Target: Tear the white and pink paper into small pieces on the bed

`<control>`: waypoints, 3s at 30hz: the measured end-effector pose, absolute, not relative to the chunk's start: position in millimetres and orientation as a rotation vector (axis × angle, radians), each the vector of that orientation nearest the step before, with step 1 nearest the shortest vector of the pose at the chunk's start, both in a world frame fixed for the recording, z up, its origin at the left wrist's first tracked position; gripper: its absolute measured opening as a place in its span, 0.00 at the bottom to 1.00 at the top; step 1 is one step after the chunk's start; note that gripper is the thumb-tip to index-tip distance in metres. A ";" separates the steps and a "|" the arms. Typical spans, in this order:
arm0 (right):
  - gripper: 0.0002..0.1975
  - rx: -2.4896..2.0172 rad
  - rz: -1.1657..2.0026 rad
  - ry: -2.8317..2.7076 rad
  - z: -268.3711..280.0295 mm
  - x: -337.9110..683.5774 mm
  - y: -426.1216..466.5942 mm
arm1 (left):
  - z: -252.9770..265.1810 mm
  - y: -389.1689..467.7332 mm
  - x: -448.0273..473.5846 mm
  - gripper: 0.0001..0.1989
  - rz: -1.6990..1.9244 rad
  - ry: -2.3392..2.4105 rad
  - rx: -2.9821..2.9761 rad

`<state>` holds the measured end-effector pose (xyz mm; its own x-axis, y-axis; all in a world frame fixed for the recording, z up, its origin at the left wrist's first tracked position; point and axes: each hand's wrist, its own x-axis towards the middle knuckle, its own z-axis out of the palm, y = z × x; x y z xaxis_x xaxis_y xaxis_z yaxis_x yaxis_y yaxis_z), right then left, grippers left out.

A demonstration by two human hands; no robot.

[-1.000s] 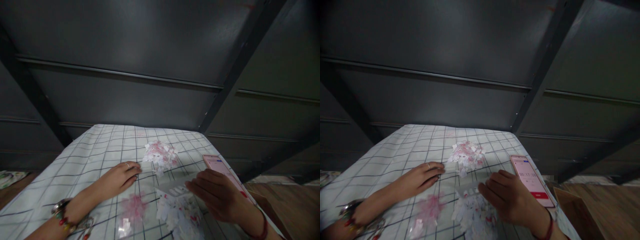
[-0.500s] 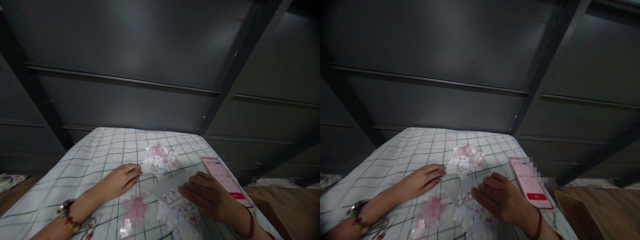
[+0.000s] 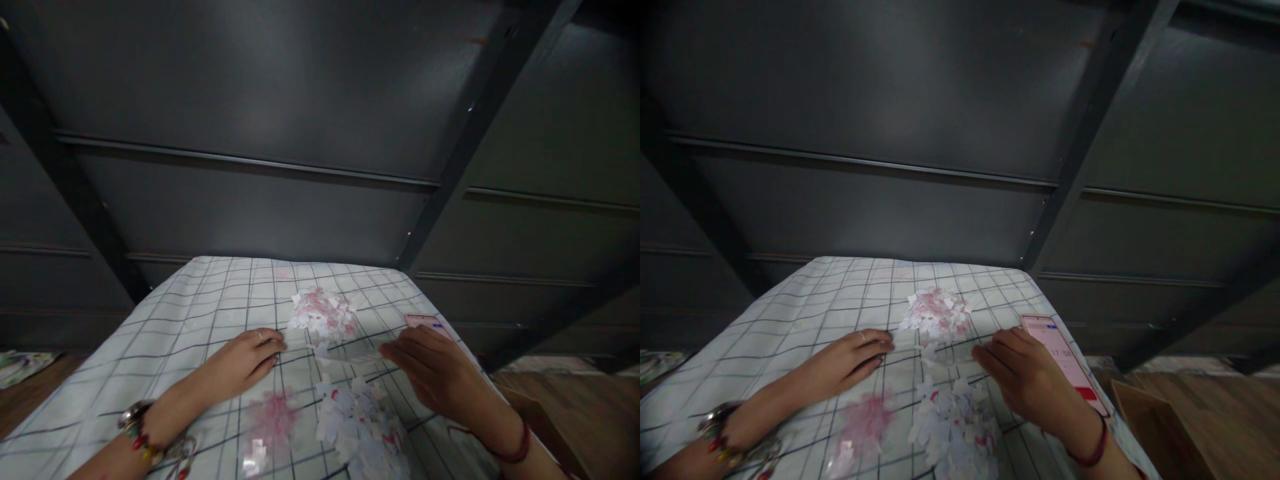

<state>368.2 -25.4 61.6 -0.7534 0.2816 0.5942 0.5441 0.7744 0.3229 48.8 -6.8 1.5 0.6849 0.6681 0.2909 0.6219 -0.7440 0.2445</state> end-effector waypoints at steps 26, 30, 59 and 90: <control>0.14 -0.602 -0.595 -2.487 59.6 381.7 -24.9 | 3.3 -5.9 50.9 0.12 0.501 1.079 2.813; 0.15 -0.609 -0.662 -2.445 58.4 375.5 -22.2 | 1.6 -5.9 50.6 0.12 0.498 1.083 2.809; 0.14 -0.581 -0.633 -2.441 61.9 371.3 -25.4 | 4.4 -7.6 51.2 0.13 0.440 1.115 2.801; 0.14 -0.556 -0.590 -2.411 63.1 375.4 -27.9 | 14.1 -23.9 74.7 0.19 0.525 0.953 2.828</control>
